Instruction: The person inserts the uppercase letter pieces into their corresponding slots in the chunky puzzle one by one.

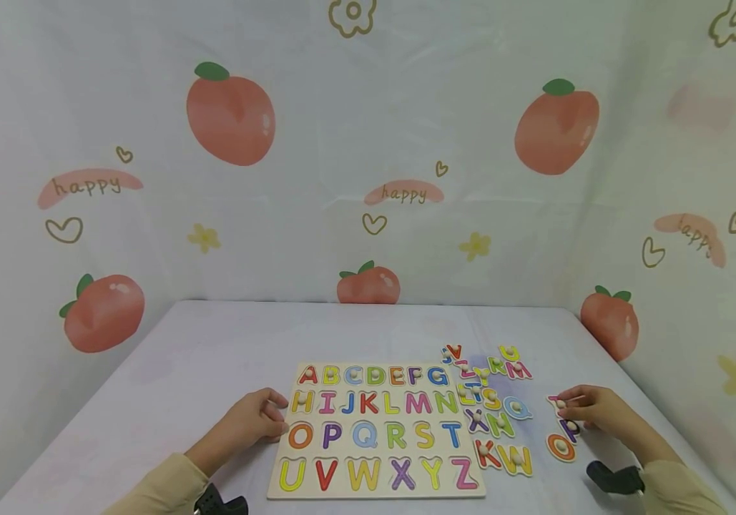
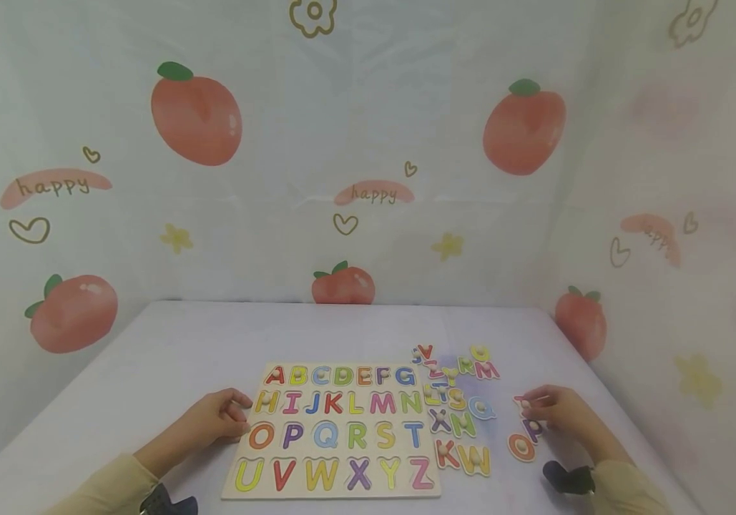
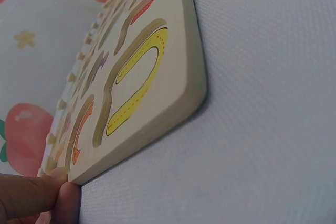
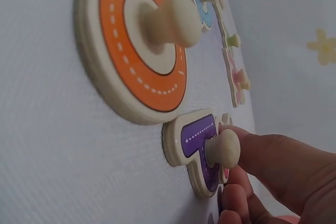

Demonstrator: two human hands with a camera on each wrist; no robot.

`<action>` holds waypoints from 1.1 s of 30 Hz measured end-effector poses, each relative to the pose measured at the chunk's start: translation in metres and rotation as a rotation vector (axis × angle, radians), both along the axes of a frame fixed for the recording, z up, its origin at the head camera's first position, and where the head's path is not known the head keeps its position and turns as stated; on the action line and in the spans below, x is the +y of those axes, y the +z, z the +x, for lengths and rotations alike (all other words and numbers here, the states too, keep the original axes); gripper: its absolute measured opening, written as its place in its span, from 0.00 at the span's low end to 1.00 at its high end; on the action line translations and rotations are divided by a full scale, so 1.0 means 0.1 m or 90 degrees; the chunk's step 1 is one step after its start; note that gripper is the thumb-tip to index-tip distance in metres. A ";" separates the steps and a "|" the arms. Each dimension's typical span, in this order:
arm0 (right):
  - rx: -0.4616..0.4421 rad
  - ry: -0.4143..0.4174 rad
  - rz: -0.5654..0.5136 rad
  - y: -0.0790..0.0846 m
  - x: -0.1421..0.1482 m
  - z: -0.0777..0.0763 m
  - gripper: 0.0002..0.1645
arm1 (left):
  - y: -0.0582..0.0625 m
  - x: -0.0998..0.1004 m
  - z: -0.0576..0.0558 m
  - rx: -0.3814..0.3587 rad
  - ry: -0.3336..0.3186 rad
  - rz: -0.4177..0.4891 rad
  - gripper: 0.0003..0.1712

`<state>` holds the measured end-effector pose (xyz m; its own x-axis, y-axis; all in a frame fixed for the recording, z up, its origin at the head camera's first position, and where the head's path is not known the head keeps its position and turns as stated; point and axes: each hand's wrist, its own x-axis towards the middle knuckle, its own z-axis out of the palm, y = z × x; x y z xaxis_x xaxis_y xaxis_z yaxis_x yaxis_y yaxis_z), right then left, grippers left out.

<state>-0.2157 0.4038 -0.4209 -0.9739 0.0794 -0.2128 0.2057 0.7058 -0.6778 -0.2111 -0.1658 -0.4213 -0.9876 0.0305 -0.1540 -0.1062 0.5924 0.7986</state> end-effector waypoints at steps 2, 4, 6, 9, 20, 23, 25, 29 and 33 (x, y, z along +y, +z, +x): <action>0.000 -0.004 0.003 0.01 -0.01 0.00 0.31 | 0.00 0.00 0.00 0.000 -0.001 0.000 0.21; 0.002 -0.005 0.006 0.02 -0.02 0.01 0.29 | 0.00 0.00 0.00 0.000 -0.001 0.001 0.21; 0.002 -0.005 0.007 0.02 -0.01 0.01 0.27 | -0.01 0.00 -0.01 0.001 -0.001 0.000 0.21; 0.003 -0.007 0.001 0.03 -0.01 0.00 0.25 | -0.01 0.01 -0.01 -0.002 0.000 -0.004 0.21; 0.014 -0.001 0.005 0.17 -0.07 -0.06 0.27 | -0.03 -0.01 -0.02 -0.008 -0.001 -0.001 0.22; 0.036 0.026 0.008 0.25 -0.13 -0.10 0.27 | -0.03 -0.01 -0.03 -0.010 0.000 -0.003 0.22; 0.049 0.043 0.013 0.31 -0.21 -0.13 0.27 | -0.03 -0.02 -0.03 -0.011 -0.001 -0.006 0.22; 0.075 0.063 0.015 0.40 -0.43 -0.20 0.25 | -0.03 -0.02 -0.03 -0.013 -0.002 0.000 0.22; 0.102 0.079 -0.001 0.48 -0.75 -0.28 0.22 | -0.03 -0.03 -0.03 -0.016 -0.009 0.001 0.22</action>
